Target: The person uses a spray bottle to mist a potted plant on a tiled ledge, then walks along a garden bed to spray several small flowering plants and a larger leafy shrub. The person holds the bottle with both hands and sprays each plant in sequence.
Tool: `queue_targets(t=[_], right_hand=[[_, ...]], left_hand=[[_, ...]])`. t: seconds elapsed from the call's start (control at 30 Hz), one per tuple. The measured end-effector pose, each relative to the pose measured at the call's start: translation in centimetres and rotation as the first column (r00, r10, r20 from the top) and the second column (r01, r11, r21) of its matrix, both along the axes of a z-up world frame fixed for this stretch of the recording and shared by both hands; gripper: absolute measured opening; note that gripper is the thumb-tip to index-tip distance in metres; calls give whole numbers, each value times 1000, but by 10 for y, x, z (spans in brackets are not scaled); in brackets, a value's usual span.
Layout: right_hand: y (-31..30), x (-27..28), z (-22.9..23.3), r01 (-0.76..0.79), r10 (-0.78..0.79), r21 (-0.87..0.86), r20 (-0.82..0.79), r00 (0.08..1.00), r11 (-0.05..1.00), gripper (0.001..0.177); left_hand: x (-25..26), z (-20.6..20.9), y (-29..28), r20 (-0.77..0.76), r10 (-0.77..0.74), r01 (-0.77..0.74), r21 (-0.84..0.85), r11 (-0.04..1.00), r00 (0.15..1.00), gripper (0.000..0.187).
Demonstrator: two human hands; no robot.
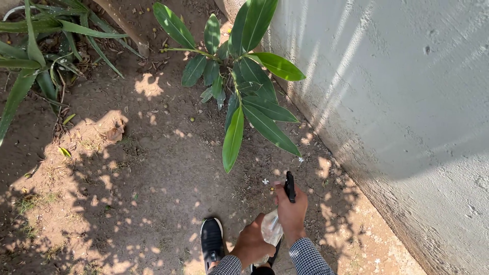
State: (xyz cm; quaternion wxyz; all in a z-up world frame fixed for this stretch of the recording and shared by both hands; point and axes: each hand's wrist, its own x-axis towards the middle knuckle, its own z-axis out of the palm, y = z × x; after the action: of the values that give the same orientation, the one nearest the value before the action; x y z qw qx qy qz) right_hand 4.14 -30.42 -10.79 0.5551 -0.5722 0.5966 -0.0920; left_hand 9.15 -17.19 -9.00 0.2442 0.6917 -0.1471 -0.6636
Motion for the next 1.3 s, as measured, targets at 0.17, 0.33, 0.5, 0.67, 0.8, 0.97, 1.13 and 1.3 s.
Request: queue_targets(t=[0.17,0.33,0.5,0.67,0.8,0.97,1.13,1.3], right_hand=[[-8,-9,-19,-92,92,6,-38,995,996,22],[-15,-4,-23,-143,143,0,-22,990,990,29],[-19,-1,-25,-106,107,14,-53,993,994,26],[-16,7,-29,-316,316,3,-29,948,949,29],[-3,14,-26,-246,250,-89,41,967,965,20],[16,24,-30,-401,397,10,133,908,916,28],[42,37,-19,-210,208,44,28,978,977,24],[55,57,-5,-359,357,86,39,933,929,35]], left_hand=[[-11,-12,-4,8,-11,10,37,999,1000,110],[-18,-25,-9,-41,80,-80,17,997,996,112],[-18,-27,-12,-26,101,-101,2,995,995,107],[-19,-43,-2,-47,298,-300,-50,953,953,84],[-16,-45,5,-2,226,-226,13,974,974,102],[-2,-34,20,-32,230,-221,176,959,973,113],[8,-35,51,1,258,-257,70,964,966,107],[21,-25,60,-16,344,-339,131,932,939,100]])
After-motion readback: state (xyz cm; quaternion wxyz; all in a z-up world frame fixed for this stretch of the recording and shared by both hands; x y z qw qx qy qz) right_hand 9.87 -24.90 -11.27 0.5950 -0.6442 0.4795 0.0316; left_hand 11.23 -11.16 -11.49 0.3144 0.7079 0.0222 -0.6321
